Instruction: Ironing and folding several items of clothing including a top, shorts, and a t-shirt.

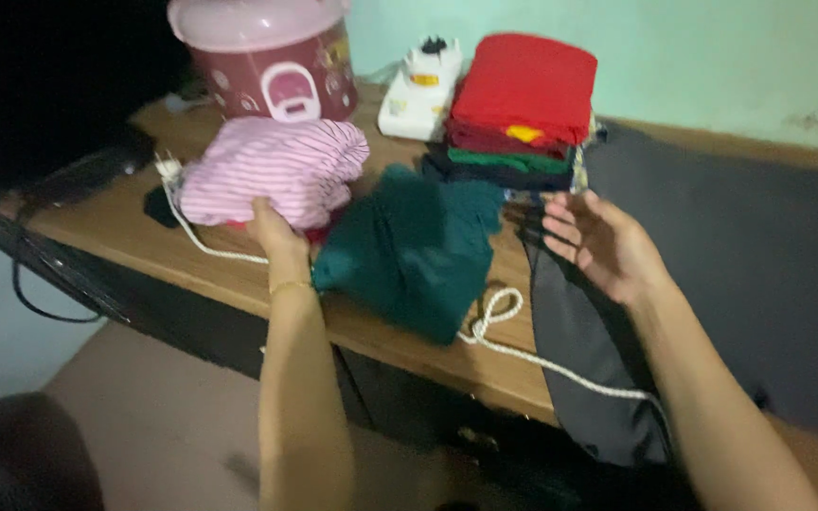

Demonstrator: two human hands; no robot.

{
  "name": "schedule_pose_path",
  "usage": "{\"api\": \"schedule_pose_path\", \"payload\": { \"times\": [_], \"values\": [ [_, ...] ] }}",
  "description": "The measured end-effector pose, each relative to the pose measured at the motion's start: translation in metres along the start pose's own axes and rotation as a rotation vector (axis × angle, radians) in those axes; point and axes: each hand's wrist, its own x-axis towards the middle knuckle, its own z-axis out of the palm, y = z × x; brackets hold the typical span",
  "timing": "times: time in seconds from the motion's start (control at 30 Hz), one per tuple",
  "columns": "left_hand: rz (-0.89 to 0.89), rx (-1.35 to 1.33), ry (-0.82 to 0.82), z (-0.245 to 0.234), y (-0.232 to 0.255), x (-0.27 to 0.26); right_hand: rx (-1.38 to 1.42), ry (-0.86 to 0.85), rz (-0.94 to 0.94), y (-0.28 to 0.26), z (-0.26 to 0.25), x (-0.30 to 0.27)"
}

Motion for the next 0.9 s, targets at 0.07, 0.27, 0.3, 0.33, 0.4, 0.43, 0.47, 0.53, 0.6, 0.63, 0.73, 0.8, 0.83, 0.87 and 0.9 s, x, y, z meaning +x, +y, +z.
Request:
{"api": "schedule_pose_path", "payload": {
  "times": [0.07, 0.27, 0.3, 0.33, 0.4, 0.43, 0.47, 0.53, 0.6, 0.63, 0.73, 0.8, 0.83, 0.87, 0.9],
  "values": [
    [0.108, 0.059, 0.081, -0.01, -0.01, -0.008, -0.026, 0.032, 0.014, 0.005, -0.003, -0.004],
    [0.807, 1.047, 0.425, 0.01, -0.018, -0.025, 0.016, 0.078, -0.015, -0.002, -0.006, -0.004],
    [0.753, 1.152, 0.377, 0.041, 0.0, -0.065, 0.023, 0.079, -0.017, -0.001, -0.008, -0.003],
    [0.699, 1.256, 0.328, 0.073, 0.022, -0.104, 0.029, 0.081, -0.02, 0.0, -0.011, -0.003],
    [0.868, 1.302, 0.159, 0.085, -0.006, -0.128, 0.021, 0.106, -0.032, 0.002, -0.01, -0.002],
    [1.047, 1.328, -0.005, 0.094, -0.02, -0.14, 0.013, 0.12, -0.047, 0.002, -0.012, -0.001],
    [1.045, 1.32, -0.024, 0.112, -0.026, -0.173, 0.015, 0.135, -0.057, 0.003, -0.015, 0.003],
    [1.051, 1.3, -0.385, 0.145, -0.039, -0.245, 0.087, 0.128, -0.03, 0.005, -0.024, 0.005],
    [1.001, 1.316, -0.547, 0.165, -0.051, -0.298, 0.119, 0.142, -0.075, 0.005, -0.035, 0.006],
    [0.958, 1.338, -0.686, 0.176, -0.057, -0.326, 0.147, 0.134, -0.11, 0.003, -0.042, 0.006],
    [0.787, 1.334, -0.937, 0.187, -0.08, -0.375, 0.34, 0.211, -0.268, -0.009, -0.07, -0.001],
    [0.769, 1.31, -1.03, 0.192, -0.092, -0.395, 0.412, 0.27, -0.31, -0.021, -0.085, -0.024],
    [0.752, 1.302, -1.092, 0.192, -0.097, -0.405, 0.481, 0.307, -0.332, -0.025, -0.091, -0.037],
    [0.741, 1.294, -1.115, 0.195, -0.099, -0.415, 0.484, 0.329, -0.34, -0.032, -0.098, -0.057],
    [0.727, 1.279, -1.17, 0.198, -0.101, -0.424, 0.494, 0.317, -0.367, -0.038, -0.103, -0.076]
  ]
}}
